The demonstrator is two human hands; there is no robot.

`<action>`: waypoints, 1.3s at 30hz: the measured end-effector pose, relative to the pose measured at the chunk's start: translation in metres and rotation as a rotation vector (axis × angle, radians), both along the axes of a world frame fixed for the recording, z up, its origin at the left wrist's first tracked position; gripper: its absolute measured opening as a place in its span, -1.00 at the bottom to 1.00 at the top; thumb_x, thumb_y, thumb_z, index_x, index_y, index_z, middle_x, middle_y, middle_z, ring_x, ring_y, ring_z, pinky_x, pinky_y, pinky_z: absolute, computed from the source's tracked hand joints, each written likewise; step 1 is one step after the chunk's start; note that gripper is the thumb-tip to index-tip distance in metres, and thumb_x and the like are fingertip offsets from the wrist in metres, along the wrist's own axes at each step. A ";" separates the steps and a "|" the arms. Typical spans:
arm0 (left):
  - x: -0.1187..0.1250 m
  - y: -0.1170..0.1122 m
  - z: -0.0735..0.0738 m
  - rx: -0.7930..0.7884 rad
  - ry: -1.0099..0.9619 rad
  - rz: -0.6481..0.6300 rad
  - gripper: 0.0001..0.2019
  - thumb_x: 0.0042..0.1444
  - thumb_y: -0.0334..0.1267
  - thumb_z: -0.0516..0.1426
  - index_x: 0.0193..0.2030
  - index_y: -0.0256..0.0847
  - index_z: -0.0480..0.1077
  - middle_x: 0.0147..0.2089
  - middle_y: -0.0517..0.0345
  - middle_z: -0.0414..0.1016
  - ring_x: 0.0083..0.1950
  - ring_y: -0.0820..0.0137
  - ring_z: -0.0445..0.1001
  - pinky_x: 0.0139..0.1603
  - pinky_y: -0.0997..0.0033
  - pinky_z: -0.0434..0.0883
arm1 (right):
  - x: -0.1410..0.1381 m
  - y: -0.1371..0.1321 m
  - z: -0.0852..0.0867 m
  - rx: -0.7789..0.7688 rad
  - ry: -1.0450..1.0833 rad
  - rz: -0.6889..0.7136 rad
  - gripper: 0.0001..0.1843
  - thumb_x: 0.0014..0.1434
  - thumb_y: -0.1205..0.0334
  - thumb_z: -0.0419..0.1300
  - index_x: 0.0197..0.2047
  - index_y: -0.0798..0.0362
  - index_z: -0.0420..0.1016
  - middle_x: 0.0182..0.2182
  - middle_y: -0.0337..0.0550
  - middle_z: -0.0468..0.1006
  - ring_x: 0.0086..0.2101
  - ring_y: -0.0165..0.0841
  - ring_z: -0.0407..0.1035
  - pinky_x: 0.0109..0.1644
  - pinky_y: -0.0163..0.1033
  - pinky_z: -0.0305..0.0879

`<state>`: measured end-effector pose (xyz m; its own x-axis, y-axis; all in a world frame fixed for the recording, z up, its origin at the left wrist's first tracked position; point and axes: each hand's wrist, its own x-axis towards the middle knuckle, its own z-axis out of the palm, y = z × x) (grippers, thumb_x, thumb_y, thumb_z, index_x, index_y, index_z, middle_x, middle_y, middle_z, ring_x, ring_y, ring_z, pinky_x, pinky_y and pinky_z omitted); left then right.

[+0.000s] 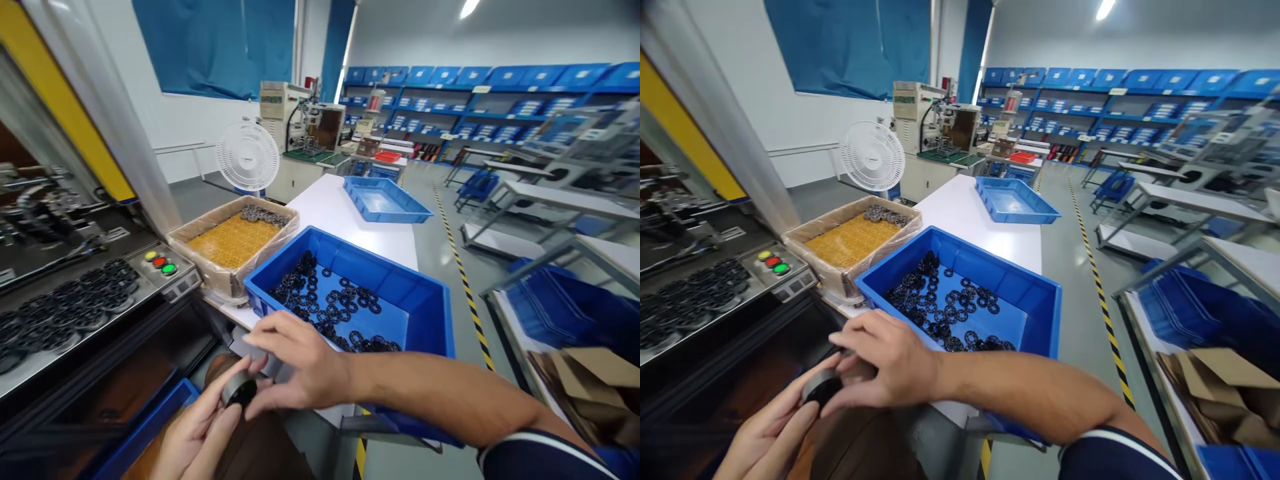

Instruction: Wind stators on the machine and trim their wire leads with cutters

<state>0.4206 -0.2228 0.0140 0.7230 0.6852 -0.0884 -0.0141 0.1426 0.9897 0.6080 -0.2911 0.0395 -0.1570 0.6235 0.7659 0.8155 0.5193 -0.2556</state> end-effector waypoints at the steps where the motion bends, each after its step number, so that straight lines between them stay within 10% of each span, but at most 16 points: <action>1: -0.001 0.001 -0.002 0.023 0.013 0.006 -0.59 0.11 -0.03 0.23 0.10 -0.02 0.52 0.14 0.12 0.57 0.14 0.15 0.53 0.07 0.42 0.51 | 0.001 0.003 -0.003 -0.049 0.072 0.020 -0.32 0.02 -0.10 0.38 -0.02 0.34 0.46 -0.21 0.12 0.57 -0.20 -0.27 0.45 -0.10 -0.21 0.45; 4: -0.002 0.010 -0.007 0.238 0.054 -0.087 -0.65 0.11 -0.05 0.23 0.02 -0.02 0.57 0.09 0.09 0.61 0.15 0.16 0.52 0.10 0.44 0.48 | 0.015 0.010 -0.002 -0.415 0.116 0.122 -0.35 -0.04 -0.12 0.42 -0.03 0.21 0.51 -0.26 -0.10 0.61 -0.24 -0.39 0.48 -0.11 -0.37 0.42; 7: -0.002 0.026 -0.007 0.493 0.083 -0.084 -0.71 0.06 -0.12 0.27 -0.06 -0.05 0.62 0.02 0.04 0.64 0.12 0.16 0.55 0.12 0.44 0.45 | 0.059 0.018 0.013 -0.925 0.025 -0.156 -0.56 0.09 -0.13 0.32 -0.02 -0.12 0.53 -0.14 -0.38 0.61 -0.17 -0.50 0.49 -0.06 -0.48 0.37; 13: 0.001 0.051 -0.003 0.228 0.106 -0.012 -0.67 0.10 -0.08 0.24 -0.04 -0.16 0.57 -0.15 0.01 0.66 -0.26 0.28 0.62 -0.17 0.41 0.57 | 0.170 0.027 -0.006 -1.129 -0.136 -0.804 -0.66 0.31 0.14 0.18 0.10 0.10 0.40 0.05 -0.02 0.46 -0.03 -0.21 0.43 0.03 0.03 0.42; 23: -0.006 0.044 0.004 0.412 0.062 0.004 -0.54 -0.07 -0.28 0.36 0.04 -0.06 0.54 -0.08 0.04 0.58 -0.25 0.37 0.49 -0.23 0.47 0.44 | 0.222 0.040 -0.077 -1.317 -0.410 -0.860 -0.66 0.30 0.15 0.19 0.08 0.12 0.40 0.03 -0.02 0.47 -0.06 -0.22 0.44 -0.01 -0.01 0.45; 32: -0.010 0.040 0.010 -0.157 -0.281 -0.067 -0.53 -0.14 -0.44 0.39 -0.01 -0.19 0.55 -0.05 0.00 0.64 -0.06 0.33 0.56 -0.04 0.44 0.45 | 0.206 0.040 -0.039 -1.136 -0.447 -0.753 -0.83 0.22 0.33 0.25 -0.11 0.19 0.50 -0.19 -0.03 0.56 -0.18 -0.25 0.50 -0.03 -0.08 0.45; 36: -0.008 0.039 0.011 -0.202 -0.295 0.000 -0.49 -0.23 -0.49 0.42 -0.04 -0.21 0.57 -0.10 0.00 0.66 -0.29 0.45 0.57 -0.19 0.48 0.51 | 0.126 0.021 0.005 -0.822 -0.339 -0.583 -0.56 0.27 0.20 0.19 0.18 0.08 0.29 -0.02 0.01 0.48 -0.07 -0.28 0.45 0.09 -0.19 0.39; 39: -0.002 0.034 0.011 -0.200 -0.309 0.021 -0.47 -0.29 -0.52 0.44 -0.08 -0.17 0.59 -0.10 0.02 0.68 -0.28 0.40 0.61 -0.20 0.46 0.55 | 0.045 -0.003 0.023 -0.297 -0.054 -0.145 -0.66 0.19 0.30 0.27 0.03 0.04 0.38 -0.11 -0.01 0.51 -0.09 -0.23 0.44 -0.01 -0.15 0.44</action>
<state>0.4185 -0.1888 0.0253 0.7227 0.6911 -0.0021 -0.3126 0.3297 0.8908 0.6533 -0.2943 0.0629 -0.0854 0.8372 0.5401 0.8920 0.3057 -0.3329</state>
